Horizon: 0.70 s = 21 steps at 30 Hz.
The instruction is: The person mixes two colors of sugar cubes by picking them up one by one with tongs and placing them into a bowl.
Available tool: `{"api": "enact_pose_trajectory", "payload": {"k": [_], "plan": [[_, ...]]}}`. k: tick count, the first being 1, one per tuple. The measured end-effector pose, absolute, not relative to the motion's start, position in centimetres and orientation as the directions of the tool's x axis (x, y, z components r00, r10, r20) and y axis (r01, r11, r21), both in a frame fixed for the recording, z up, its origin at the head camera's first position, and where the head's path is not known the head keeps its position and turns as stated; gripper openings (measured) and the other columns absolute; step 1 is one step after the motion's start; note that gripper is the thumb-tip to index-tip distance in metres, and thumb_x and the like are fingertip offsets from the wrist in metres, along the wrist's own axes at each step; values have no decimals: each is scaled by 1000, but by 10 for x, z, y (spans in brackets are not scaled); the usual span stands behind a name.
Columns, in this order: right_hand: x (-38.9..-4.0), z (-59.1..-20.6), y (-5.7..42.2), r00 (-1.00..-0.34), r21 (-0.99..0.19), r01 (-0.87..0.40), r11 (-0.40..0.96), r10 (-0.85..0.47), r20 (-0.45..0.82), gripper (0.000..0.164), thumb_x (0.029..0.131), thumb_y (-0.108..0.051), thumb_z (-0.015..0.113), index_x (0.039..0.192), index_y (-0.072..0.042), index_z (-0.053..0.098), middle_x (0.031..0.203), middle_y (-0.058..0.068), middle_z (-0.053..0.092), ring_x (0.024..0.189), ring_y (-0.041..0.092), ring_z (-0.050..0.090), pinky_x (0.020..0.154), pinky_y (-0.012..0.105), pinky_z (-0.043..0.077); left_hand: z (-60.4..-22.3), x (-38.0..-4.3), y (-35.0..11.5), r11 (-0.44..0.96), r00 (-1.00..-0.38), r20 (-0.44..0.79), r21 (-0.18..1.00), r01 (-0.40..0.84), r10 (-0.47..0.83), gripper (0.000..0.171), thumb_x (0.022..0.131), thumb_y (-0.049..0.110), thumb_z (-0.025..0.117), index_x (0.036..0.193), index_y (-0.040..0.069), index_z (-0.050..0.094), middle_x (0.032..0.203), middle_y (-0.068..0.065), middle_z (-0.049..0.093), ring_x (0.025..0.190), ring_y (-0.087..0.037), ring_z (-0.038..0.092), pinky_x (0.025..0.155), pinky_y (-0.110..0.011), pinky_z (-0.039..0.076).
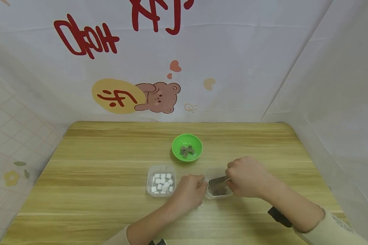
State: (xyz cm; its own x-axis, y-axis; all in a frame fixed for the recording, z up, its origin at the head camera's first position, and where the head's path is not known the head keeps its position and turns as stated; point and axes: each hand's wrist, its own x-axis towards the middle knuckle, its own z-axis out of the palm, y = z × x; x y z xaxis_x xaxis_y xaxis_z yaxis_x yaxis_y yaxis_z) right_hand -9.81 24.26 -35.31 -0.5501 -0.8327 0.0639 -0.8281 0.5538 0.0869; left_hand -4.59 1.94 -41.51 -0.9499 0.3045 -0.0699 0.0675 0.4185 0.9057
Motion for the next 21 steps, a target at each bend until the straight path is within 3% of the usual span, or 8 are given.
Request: {"api": "enact_pose_trajectory", "payload": {"k": [12,18,21], "plan": [[-100,-354,252,-510,65,-844,532,-834,208,36,69,-20,92,67,-24,56,65,-19,38,55,-6,28,45,18,28,-416,-46,20,431,-951,-67,900,74,302,41,103,7,55,65,17,43,49,12,37,39,1,32,39,-20,26],[-99,-347,257,-518,31,-836,548,-806,285,27,67,-19,93,72,-22,66,69,-17,52,56,-9,37,45,17,33,-416,-46,19,424,-949,-68,903,73,307,42,103,9,56,65,18,42,48,12,36,38,1,31,39,-18,25],[-101,-342,262,-514,16,-836,548,-794,325,19,71,-21,89,77,-20,71,73,-17,57,58,-10,41,46,17,37,-415,-46,19,423,-949,-68,903,73,309,42,103,8,55,64,18,42,48,12,36,38,1,30,39,-19,25]]}}
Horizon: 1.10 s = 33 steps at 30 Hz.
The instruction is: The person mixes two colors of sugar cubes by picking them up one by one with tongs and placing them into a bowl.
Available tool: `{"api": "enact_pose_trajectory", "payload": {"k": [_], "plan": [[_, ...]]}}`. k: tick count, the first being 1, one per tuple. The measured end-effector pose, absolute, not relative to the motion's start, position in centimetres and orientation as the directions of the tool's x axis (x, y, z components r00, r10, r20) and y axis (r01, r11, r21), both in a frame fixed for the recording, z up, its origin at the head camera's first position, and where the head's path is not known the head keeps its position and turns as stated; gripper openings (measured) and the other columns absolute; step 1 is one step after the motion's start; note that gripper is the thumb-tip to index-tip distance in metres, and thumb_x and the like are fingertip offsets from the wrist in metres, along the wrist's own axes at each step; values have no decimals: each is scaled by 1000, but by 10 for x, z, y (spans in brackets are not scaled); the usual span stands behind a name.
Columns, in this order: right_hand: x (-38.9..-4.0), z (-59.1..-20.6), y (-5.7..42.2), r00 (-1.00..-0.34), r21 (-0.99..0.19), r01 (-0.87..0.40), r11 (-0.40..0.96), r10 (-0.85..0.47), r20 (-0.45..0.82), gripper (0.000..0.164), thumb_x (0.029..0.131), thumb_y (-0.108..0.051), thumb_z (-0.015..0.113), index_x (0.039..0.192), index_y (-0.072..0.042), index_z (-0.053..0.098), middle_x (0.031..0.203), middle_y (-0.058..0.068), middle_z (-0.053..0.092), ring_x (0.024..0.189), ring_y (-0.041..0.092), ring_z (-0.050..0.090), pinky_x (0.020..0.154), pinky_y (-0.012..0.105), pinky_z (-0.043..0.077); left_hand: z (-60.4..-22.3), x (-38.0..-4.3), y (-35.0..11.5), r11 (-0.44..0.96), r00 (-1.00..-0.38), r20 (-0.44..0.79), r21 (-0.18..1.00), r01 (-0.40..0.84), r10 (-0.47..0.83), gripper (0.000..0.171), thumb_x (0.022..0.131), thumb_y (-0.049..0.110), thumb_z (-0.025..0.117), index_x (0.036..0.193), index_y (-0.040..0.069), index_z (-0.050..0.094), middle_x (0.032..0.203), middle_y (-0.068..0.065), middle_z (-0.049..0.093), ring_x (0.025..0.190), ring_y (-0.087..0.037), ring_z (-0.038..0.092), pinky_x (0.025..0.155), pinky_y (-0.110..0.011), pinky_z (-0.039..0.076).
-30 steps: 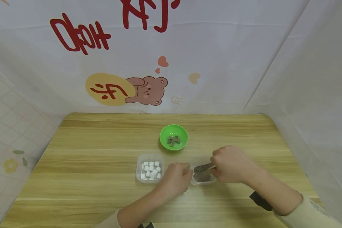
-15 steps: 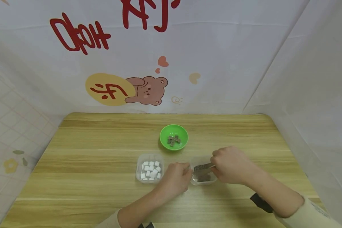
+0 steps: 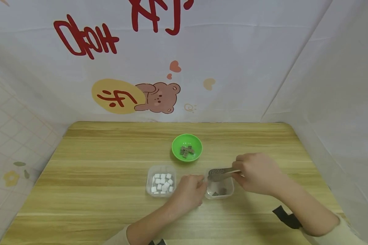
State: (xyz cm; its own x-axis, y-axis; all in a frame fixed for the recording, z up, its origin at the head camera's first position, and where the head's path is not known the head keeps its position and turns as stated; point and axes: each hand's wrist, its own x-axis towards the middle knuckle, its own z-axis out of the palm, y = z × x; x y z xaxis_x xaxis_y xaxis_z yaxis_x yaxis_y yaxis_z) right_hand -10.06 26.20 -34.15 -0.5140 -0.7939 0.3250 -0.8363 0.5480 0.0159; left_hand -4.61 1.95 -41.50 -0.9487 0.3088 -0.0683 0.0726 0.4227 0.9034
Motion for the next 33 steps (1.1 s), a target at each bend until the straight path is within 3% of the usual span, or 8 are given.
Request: {"api": "enact_pose_trajectory", "payload": {"k": [2,5,8,15,21,27,33], "plan": [[-102,-338,265,-507,16,-837,547,-786,355,15,86,-31,80,80,-19,73,74,-17,58,59,-10,42,46,16,37,-415,-46,19,423,-948,-69,903,72,310,42,103,8,55,64,17,43,48,12,36,38,1,31,39,-19,26],[-105,-333,267,-500,11,-837,548,-772,393,42,105,-49,55,80,-20,73,74,-18,56,58,-11,40,45,15,35,-414,-46,19,426,-948,-73,902,69,310,41,103,8,55,65,17,43,48,11,36,39,0,31,40,-20,26],[-108,-328,267,-498,8,-833,554,-755,426,60,108,-58,36,80,-20,73,73,-18,56,58,-11,38,44,15,32,-414,-46,19,427,-947,-75,901,69,312,41,103,8,55,65,17,43,48,11,36,38,0,31,40,-20,27],[-120,-321,257,-489,40,-814,580,-721,491,58,107,-58,42,81,-18,75,72,-15,60,52,-6,39,40,16,26,-415,-47,19,440,-948,-61,894,87,311,41,103,9,55,65,17,44,49,10,36,39,-1,31,41,-22,29],[-136,-332,244,-479,41,-810,585,-699,531,55,107,-54,48,84,-13,78,77,-6,69,52,5,55,41,24,38,-416,-47,19,438,-944,-59,894,94,323,39,103,9,54,66,18,46,47,11,36,37,0,30,39,-21,27],[-150,-353,233,-491,4,-807,590,-674,552,28,93,-35,70,91,-9,79,85,1,74,55,13,63,44,32,45,-414,-46,19,429,-944,-59,899,91,325,37,104,9,54,68,17,51,46,12,36,36,1,29,37,-18,24],[-150,-357,230,-513,-28,-794,607,-644,567,29,88,-35,71,92,-8,79,86,3,76,52,13,61,41,28,40,-415,-46,19,434,-947,-47,895,101,318,37,103,9,55,67,17,51,46,13,35,36,1,29,37,-19,24]]}}
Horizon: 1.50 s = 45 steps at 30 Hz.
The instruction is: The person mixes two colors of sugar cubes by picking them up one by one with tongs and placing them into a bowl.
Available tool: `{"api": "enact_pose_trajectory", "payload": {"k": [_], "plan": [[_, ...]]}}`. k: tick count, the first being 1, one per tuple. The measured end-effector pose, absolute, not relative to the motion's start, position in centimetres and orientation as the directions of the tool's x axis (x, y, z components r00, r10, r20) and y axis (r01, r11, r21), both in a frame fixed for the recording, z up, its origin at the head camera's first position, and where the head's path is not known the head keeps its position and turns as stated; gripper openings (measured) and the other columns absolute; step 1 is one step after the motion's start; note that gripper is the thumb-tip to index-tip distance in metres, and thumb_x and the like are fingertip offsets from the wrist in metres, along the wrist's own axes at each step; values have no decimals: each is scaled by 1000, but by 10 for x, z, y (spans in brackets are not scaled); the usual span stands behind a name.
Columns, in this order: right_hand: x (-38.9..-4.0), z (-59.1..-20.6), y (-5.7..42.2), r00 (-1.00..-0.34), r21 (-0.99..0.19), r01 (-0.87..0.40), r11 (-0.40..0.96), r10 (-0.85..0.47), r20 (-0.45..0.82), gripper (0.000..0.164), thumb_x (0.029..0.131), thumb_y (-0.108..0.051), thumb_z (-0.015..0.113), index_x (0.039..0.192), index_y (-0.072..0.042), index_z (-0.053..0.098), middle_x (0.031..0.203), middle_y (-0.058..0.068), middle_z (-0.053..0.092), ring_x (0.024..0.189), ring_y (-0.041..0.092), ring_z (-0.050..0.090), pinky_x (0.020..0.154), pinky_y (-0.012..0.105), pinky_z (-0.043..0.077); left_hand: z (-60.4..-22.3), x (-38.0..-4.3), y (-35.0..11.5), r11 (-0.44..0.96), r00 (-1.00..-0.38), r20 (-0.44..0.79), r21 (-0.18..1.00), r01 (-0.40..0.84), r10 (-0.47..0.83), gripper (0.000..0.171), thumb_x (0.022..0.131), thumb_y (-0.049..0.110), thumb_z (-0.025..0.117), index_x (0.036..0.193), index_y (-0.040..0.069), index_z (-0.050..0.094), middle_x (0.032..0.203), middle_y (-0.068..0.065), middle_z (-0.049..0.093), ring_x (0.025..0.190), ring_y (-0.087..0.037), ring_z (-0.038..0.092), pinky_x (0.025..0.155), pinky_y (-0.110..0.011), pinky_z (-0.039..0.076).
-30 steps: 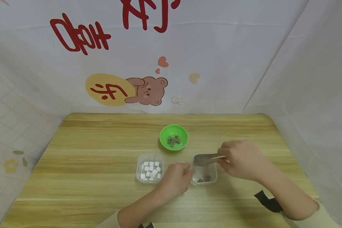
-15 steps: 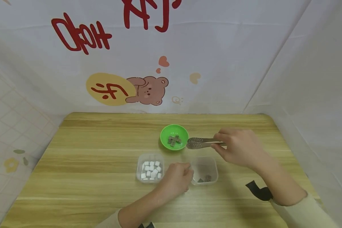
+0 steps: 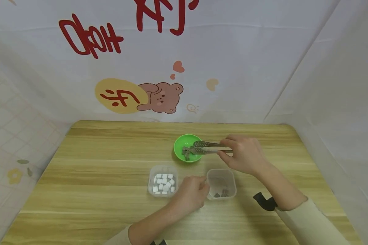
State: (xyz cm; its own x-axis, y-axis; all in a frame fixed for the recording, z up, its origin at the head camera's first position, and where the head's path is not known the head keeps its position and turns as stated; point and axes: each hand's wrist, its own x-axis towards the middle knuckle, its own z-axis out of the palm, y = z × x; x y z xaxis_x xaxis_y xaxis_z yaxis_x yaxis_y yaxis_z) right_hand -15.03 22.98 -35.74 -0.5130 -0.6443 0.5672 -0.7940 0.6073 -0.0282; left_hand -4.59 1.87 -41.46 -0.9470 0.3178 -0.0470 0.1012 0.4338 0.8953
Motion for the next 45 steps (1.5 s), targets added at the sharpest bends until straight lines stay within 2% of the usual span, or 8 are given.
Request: {"api": "enact_pose_trajectory", "payload": {"k": [5,12,16,22,29,33,39,45], "plan": [[-147,-351,238,-518,-27,-789,614,-640,567,35,89,-40,65,94,-8,80,87,3,76,53,12,62,42,30,42,-416,-46,19,438,-949,-52,894,95,312,38,103,9,55,66,18,49,47,13,36,36,1,30,37,-19,24],[-139,-340,255,-498,23,-790,613,-663,559,30,79,-36,70,92,-11,79,83,-3,72,55,11,61,43,28,42,-416,-46,19,438,-949,-57,894,89,309,37,103,10,55,67,18,50,47,12,37,36,1,29,37,-19,25],[-134,-335,263,-482,35,-805,592,-687,544,31,83,-41,68,90,-13,78,82,-5,72,55,11,61,42,24,39,-416,-47,19,437,-950,-65,896,79,305,37,103,9,55,67,17,50,47,12,36,36,1,29,37,-19,25],[-127,-327,273,-500,34,-813,581,-726,472,26,75,-39,76,89,-17,78,82,-9,70,57,6,59,42,19,34,-417,-46,18,436,-951,-59,896,84,304,36,103,8,55,68,17,51,47,13,35,36,1,29,37,-20,25],[-117,-329,273,-508,72,-821,566,-783,359,28,62,-32,86,85,-20,77,81,-15,66,60,-2,52,46,22,40,-418,-47,18,430,-949,-43,897,100,311,38,103,7,55,67,17,48,47,13,35,37,1,29,38,-20,26],[-113,-333,270,-512,84,-826,557,-804,303,27,63,-33,88,83,-20,76,79,-16,64,59,-7,45,46,20,39,-417,-46,18,425,-948,-54,900,91,315,38,103,8,54,67,17,47,46,13,35,36,1,29,37,-18,25],[-110,-340,266,-490,67,-851,521,-833,256,27,61,-32,89,80,-19,74,75,-14,61,58,-6,45,45,21,40,-418,-45,18,410,-948,-45,907,93,316,38,103,8,55,67,17,47,47,13,35,37,1,30,38,-19,26],[-106,-345,261,-485,46,-863,502,-852,194,25,61,-30,89,75,-21,70,71,-16,56,58,-6,39,46,19,35,-417,-45,19,408,-948,-37,908,101,317,39,103,7,56,66,17,45,47,14,35,38,1,30,38,-20,26]]}}
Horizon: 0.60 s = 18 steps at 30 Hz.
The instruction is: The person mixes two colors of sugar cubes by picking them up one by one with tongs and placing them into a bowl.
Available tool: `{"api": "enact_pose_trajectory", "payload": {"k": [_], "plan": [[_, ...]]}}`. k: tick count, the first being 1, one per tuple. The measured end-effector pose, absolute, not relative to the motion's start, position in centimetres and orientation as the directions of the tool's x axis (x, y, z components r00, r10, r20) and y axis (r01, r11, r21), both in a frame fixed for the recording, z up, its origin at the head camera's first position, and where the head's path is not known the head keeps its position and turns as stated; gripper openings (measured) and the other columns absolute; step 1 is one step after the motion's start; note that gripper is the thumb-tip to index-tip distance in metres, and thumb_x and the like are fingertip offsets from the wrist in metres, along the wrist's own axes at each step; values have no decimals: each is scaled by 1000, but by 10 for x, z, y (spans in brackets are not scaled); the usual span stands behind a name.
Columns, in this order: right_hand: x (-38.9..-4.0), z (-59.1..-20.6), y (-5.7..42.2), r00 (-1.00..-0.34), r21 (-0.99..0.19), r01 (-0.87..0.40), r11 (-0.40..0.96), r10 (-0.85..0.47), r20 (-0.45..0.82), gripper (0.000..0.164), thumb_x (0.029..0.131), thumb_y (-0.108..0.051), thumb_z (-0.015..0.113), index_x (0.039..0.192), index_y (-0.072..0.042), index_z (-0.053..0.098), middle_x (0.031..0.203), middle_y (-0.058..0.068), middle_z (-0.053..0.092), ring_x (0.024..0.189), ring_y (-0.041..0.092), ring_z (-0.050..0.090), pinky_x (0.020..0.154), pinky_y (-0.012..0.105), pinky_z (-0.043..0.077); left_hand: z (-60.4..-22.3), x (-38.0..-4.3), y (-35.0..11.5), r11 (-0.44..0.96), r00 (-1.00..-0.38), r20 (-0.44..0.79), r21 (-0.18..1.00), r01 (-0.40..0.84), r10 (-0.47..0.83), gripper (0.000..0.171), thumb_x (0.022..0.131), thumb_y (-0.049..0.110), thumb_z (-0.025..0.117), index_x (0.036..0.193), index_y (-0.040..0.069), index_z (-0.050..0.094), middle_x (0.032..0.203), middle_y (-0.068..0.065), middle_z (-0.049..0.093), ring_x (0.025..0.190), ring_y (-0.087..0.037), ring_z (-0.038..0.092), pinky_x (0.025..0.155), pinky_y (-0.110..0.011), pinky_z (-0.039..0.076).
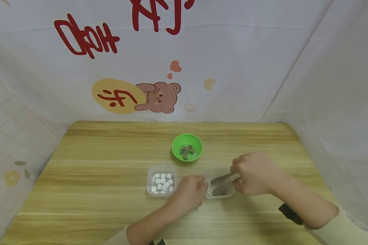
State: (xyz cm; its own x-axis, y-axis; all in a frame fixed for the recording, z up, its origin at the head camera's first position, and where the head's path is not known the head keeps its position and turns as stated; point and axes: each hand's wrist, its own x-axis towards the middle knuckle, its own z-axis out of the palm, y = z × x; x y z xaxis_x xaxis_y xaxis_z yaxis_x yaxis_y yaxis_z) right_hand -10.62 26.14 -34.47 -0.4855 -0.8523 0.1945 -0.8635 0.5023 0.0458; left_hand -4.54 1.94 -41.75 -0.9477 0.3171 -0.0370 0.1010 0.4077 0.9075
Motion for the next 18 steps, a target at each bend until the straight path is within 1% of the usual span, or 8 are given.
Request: {"api": "enact_pose_trajectory", "payload": {"k": [5,11,14,18], "plan": [[-105,-348,258,-485,37,-868,495,-862,149,24,60,-27,88,73,-19,69,70,-16,54,58,-4,37,47,19,35,-416,-46,20,411,-946,-55,908,86,319,38,103,8,55,67,17,48,46,13,35,36,1,30,38,-19,25],[-105,-351,255,-474,38,-877,480,-874,102,23,63,-26,88,72,-19,68,71,-16,52,58,-2,39,48,21,37,-416,-46,20,413,-946,-71,908,71,317,34,103,9,55,70,15,53,46,12,36,36,1,30,36,-18,24],[-105,-354,255,-455,54,-885,462,-884,108,24,64,-26,88,72,-19,66,70,-16,48,58,-2,38,48,21,36,-416,-45,20,418,-947,-70,906,72,314,30,103,10,55,74,13,58,46,12,36,36,0,30,36,-18,24],[-103,-359,256,-438,59,-891,450,-888,140,28,65,-23,89,71,-19,62,69,-16,44,57,-4,33,47,17,31,-416,-46,20,423,-948,-68,903,75,312,26,104,10,55,78,10,61,46,13,36,36,1,31,36,-19,25]]}}
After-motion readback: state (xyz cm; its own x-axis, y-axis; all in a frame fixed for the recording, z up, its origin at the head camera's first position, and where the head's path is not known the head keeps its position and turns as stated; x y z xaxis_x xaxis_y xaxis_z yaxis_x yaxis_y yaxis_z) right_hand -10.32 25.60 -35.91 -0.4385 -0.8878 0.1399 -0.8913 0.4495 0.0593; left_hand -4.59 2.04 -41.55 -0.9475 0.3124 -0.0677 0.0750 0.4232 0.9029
